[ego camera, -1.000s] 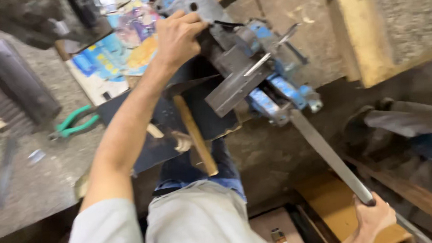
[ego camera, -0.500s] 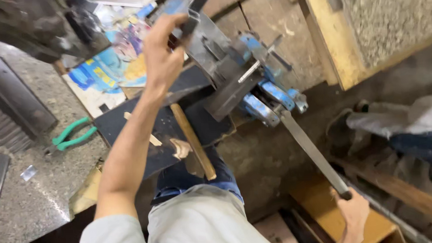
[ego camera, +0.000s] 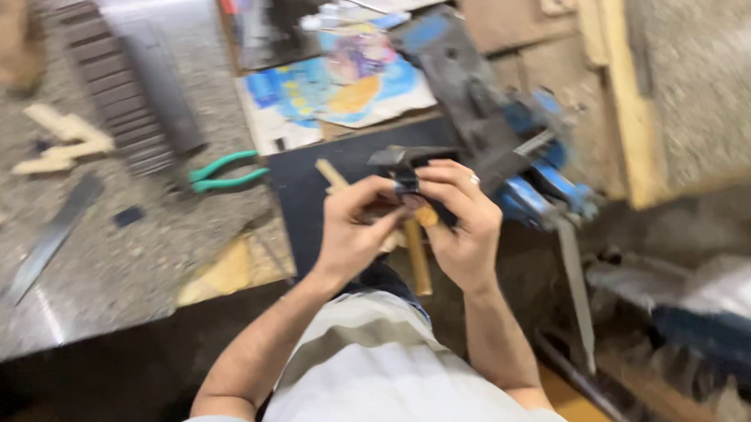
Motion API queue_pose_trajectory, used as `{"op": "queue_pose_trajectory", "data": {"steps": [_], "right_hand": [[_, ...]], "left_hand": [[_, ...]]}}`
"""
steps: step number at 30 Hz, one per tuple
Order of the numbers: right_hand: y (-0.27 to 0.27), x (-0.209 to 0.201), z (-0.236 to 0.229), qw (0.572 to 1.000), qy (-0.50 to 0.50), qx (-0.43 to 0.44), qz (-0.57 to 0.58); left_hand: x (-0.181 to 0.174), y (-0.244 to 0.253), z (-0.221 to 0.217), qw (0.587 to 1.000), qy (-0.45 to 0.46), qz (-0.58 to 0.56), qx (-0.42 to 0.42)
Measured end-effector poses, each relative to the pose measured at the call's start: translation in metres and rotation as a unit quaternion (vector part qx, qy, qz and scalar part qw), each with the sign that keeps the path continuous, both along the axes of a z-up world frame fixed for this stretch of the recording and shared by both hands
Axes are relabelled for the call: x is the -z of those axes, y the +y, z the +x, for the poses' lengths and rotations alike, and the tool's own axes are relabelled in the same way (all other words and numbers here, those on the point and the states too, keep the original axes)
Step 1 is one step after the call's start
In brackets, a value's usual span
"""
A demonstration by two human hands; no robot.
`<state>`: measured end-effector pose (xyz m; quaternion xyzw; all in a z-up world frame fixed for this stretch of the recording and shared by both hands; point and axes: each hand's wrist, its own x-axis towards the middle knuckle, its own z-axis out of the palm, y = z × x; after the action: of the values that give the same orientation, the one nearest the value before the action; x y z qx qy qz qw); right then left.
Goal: The person assembles small wooden pieces by inserting dark rectangular inserts into slots. They use a hammer to tap the inserts into place and a bench vise to hold the wooden pieces steady during the process. The person repeatedly checks the fit of the inserts and adjusts the pieces as needed.
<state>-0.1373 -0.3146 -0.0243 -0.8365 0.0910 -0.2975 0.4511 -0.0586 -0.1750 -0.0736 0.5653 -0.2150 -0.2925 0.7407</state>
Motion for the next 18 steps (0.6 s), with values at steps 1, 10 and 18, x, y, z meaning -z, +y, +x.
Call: {"op": "queue_pose_trajectory", "data": {"steps": [1,10,18], "right_hand": [[0.013,-0.002,0.007,1.000,0.001,-0.011,-0.001],[0.096,0.019,0.067,0.923,0.032,-0.196,-0.330],[0.119,0.091,0.062,0.952,0.151,0.015,-0.264]], "left_hand": [[0.000,0.020,0.007,0.994,-0.078,0.071,-0.021],[0.016,0.176,0.105,0.968,0.110,0.149,0.167],[0.036,0.208,0.122,0.979,0.069,0.183,0.057]]}}
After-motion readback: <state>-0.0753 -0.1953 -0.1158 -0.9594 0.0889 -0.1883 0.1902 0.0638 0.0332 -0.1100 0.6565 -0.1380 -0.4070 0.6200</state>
